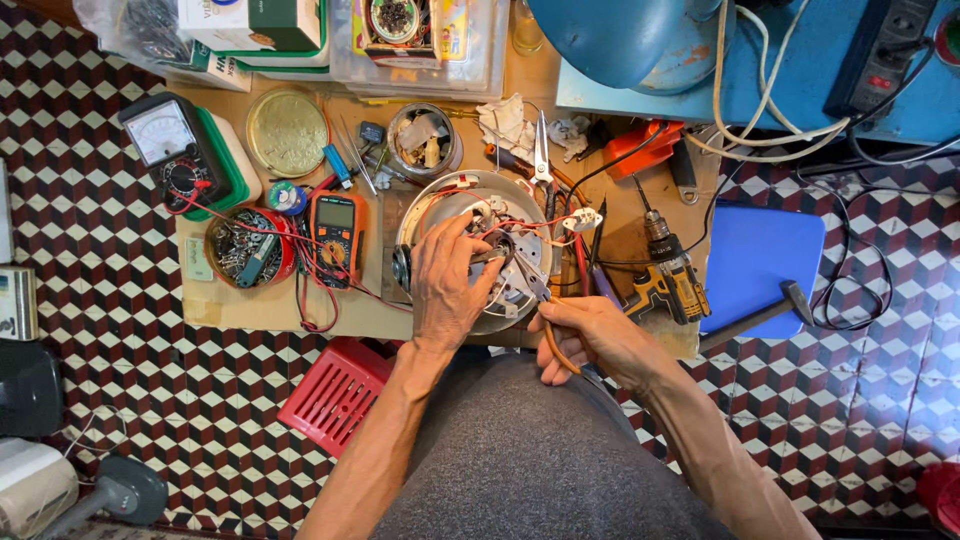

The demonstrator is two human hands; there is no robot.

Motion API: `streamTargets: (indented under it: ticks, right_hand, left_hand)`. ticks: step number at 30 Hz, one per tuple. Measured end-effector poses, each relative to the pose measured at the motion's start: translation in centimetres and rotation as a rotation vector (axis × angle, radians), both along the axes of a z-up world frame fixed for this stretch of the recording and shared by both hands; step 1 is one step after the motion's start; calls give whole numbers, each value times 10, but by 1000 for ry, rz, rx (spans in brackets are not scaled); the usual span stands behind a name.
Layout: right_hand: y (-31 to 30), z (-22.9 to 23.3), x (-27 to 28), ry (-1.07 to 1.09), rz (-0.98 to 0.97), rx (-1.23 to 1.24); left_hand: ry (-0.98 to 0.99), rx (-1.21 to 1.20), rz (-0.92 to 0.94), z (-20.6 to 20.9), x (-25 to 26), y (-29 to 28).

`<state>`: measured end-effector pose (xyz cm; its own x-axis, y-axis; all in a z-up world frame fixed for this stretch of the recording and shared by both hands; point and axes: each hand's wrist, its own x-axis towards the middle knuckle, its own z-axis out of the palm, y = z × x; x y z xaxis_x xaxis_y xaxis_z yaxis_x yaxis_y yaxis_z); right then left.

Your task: The person repairs a rice cooker by testing its internal wiring with a multimeter, cutting and stripping wires with pliers, and reassembling the unit. They remove the inner pot, adjust connections, and place the pot back inside.

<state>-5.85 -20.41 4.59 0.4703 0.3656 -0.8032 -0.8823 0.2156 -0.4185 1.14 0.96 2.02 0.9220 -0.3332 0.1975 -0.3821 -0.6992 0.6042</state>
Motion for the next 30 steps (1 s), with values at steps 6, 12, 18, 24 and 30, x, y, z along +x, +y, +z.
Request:
streamTargets:
  ticks: [6, 12, 18, 24, 30]
  right_hand:
    - [7, 9, 2, 31, 22, -44]
    - [10, 8, 7, 50, 34, -74]
    - [7, 10, 13, 70, 6, -55]
    - [3, 14, 16, 92, 3, -44]
    - [8, 15, 15, 137, -103, 33]
  left_hand:
    - [23, -20, -12, 0, 1, 2]
    - [31, -37, -16, 0, 3, 2]
    - [27, -49, -13, 0, 3, 2]
    - [17, -67, -12, -1, 1, 1]
    - [24, -75, -19, 1, 1, 2]
